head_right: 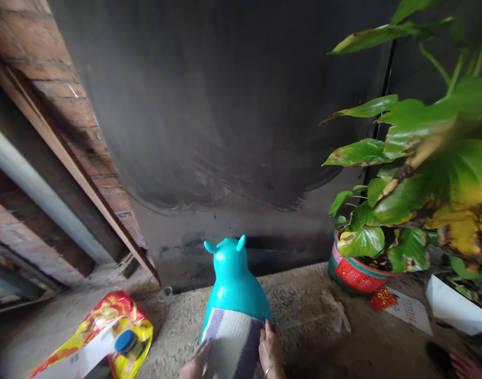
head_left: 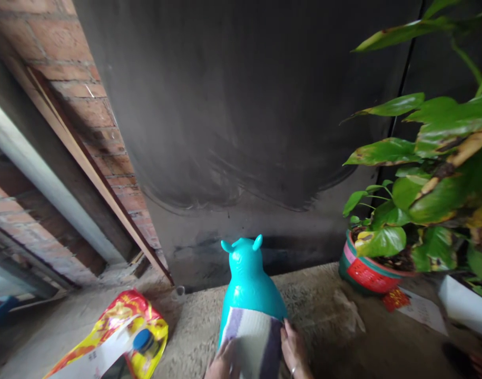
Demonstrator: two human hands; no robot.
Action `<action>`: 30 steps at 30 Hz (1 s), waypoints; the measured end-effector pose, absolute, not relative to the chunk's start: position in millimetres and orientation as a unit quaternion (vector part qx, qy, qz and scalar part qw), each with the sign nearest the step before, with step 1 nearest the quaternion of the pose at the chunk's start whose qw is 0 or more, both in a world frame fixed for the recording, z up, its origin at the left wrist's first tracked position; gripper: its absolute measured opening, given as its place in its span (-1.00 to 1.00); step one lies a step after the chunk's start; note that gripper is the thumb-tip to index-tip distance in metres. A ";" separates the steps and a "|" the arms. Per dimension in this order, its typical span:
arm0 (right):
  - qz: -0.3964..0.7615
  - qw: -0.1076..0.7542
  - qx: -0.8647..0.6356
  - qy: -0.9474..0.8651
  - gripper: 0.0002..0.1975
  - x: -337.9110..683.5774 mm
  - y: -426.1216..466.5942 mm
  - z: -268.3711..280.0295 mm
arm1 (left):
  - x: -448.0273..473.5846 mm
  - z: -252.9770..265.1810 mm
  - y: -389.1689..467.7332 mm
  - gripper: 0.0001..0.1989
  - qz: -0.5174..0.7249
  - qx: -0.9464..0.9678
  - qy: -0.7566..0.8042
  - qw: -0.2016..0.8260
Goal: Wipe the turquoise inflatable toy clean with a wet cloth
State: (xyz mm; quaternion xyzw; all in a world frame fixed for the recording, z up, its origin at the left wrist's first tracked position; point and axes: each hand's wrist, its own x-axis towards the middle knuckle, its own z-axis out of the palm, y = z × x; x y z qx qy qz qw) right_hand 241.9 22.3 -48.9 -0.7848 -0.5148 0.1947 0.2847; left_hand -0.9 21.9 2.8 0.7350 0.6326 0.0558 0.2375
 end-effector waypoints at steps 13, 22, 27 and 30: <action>0.189 0.397 -0.558 -0.704 -0.54 202.4 -39.4 19.6 | 32.0 71.0 22.1 -0.64 0.055 0.857 0.416 0.299; 0.207 0.439 -0.518 -0.705 -0.68 235.6 -50.1 78.8 | -12.7 36.3 4.4 -0.66 0.099 0.865 0.448 0.206; 0.248 0.413 -0.532 -0.697 -0.72 236.2 -53.7 94.5 | -21.8 13.8 -1.3 -0.69 0.108 0.854 0.487 0.145; 0.276 0.390 -0.538 -0.694 -0.76 239.4 -55.7 104.5 | -22.3 11.3 -6.6 -0.69 0.084 0.837 0.527 0.123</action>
